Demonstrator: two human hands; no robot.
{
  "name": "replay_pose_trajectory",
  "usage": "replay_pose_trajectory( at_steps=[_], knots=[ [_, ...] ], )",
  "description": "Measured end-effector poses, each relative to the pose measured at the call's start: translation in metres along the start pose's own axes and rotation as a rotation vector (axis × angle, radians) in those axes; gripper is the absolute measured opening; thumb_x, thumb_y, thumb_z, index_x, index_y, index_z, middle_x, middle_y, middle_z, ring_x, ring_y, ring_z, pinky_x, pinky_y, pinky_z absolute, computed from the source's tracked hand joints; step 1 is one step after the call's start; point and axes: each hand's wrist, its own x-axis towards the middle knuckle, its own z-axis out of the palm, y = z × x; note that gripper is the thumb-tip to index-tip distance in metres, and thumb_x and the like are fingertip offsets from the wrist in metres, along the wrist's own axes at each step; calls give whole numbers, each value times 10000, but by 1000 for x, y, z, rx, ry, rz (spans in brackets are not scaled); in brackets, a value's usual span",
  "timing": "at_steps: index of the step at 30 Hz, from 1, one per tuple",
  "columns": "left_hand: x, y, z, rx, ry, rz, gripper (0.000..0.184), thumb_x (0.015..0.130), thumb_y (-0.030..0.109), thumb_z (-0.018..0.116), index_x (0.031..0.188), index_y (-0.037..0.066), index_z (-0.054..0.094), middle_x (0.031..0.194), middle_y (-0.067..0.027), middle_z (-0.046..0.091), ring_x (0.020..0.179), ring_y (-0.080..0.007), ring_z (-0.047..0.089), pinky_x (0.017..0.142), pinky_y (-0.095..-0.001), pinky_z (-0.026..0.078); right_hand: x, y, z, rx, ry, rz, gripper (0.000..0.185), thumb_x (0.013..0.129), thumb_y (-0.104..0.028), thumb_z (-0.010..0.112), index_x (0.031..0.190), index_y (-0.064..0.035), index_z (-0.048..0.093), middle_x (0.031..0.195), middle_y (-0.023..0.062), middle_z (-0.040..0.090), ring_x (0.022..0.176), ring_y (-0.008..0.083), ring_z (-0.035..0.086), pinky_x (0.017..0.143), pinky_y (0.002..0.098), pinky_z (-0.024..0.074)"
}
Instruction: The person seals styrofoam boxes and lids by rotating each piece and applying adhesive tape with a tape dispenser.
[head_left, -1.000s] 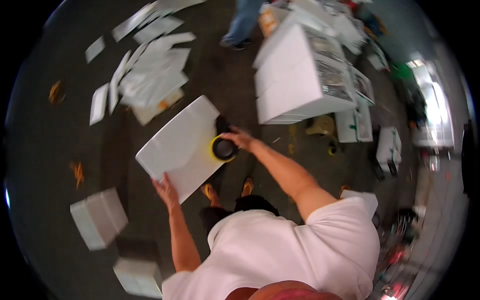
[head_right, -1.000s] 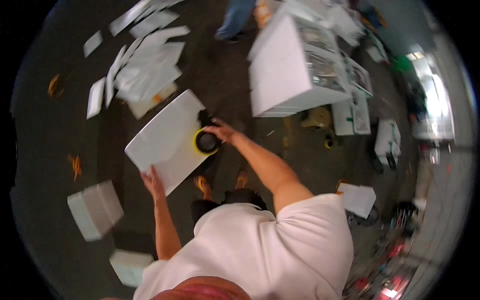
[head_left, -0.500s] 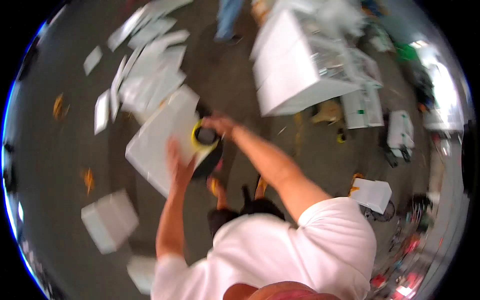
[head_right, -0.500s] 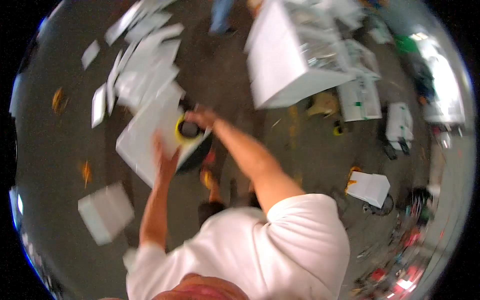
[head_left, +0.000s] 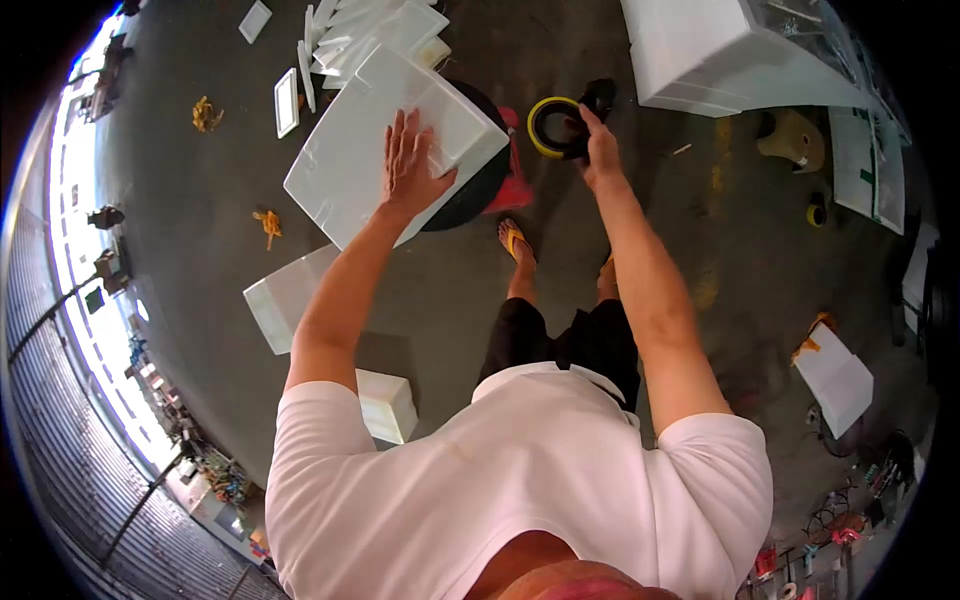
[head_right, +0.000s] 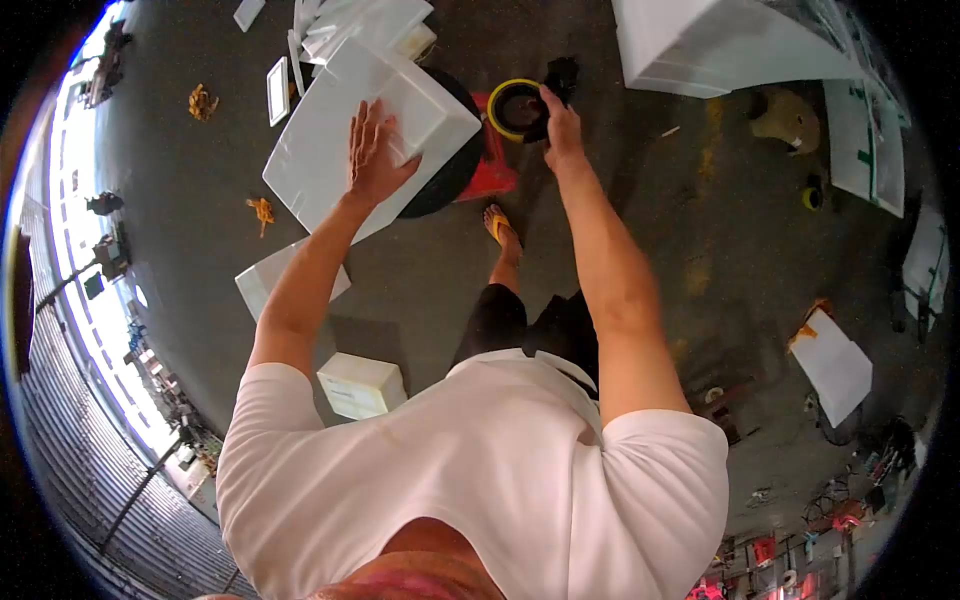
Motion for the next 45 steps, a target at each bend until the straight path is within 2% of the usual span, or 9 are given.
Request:
replay_pose_trajectory(
  at_steps=[5,9,17,27,33,39,42,43,45],
  knots=[
    [5,-2,-1,3,-92,-27,800,684,264,821,1388,158,457,1542,-206,267,1428,-452,203,1147,-566,189,-26,35,15,65,162,81,416,897,-331,673,1202,-61,587,1156,49,624,1074,174,590,872,337,492],
    [3,-1,3,66,-123,-34,845,722,236,786,1470,301,398,1552,-194,261,1435,-450,185,1157,-562,166,-27,39,-10,198,-214,203,397,892,-262,669,1169,7,577,1068,99,668,950,201,662,859,338,553],
    [2,-3,3,69,-99,-57,786,720,258,785,1433,300,458,1557,-177,263,1433,-450,194,1163,-548,169,-17,3,-12,184,-431,253,381,892,-114,613,1258,-28,548,1067,107,656,932,196,670,808,332,579],
    [5,0,-1,112,-144,-68,735,763,335,762,1434,285,465,1558,-184,267,1441,-433,193,1171,-519,169,25,-39,43,-628,-470,-16,495,821,-229,683,1297,-112,611,1170,87,650,1019,200,647,916,321,523],
    [9,0,5,105,-75,-119,734,770,354,755,1438,287,460,1560,-191,260,1434,-456,190,1162,-534,167,34,-46,74,-1079,-804,-97,496,831,-160,661,1313,-62,590,1083,71,689,952,139,642,898,255,473],
    [50,-14,35,162,74,-487,801,835,460,663,1519,258,298,1580,-222,169,1446,-475,94,1170,-546,69,50,-1,113,-864,-663,-200,477,832,-183,678,1291,-75,609,1073,77,698,959,142,645,876,282,497],
    [35,-57,21,75,-62,-253,714,936,522,494,1538,234,240,1585,-233,127,1462,-441,67,1170,-540,55,89,6,161,-783,-654,-61,469,850,-174,669,1294,-44,592,1083,65,692,993,145,653,867,279,519],
    [32,-58,20,80,-76,-255,714,936,522,494,1538,234,240,1585,-233,127,1462,-441,67,1170,-540,55,96,13,176,-852,-672,-222,480,844,-198,676,1296,-58,594,1092,69,691,1010,158,659,880,278,518],
    [33,-55,27,113,42,-357,673,957,520,450,1534,234,257,1585,-230,133,1466,-422,79,1173,-527,59,106,9,205,-702,-829,-22,306,802,-142,666,1070,3,684,891,56,683,805,162,627,718,307,499]
  ],
)
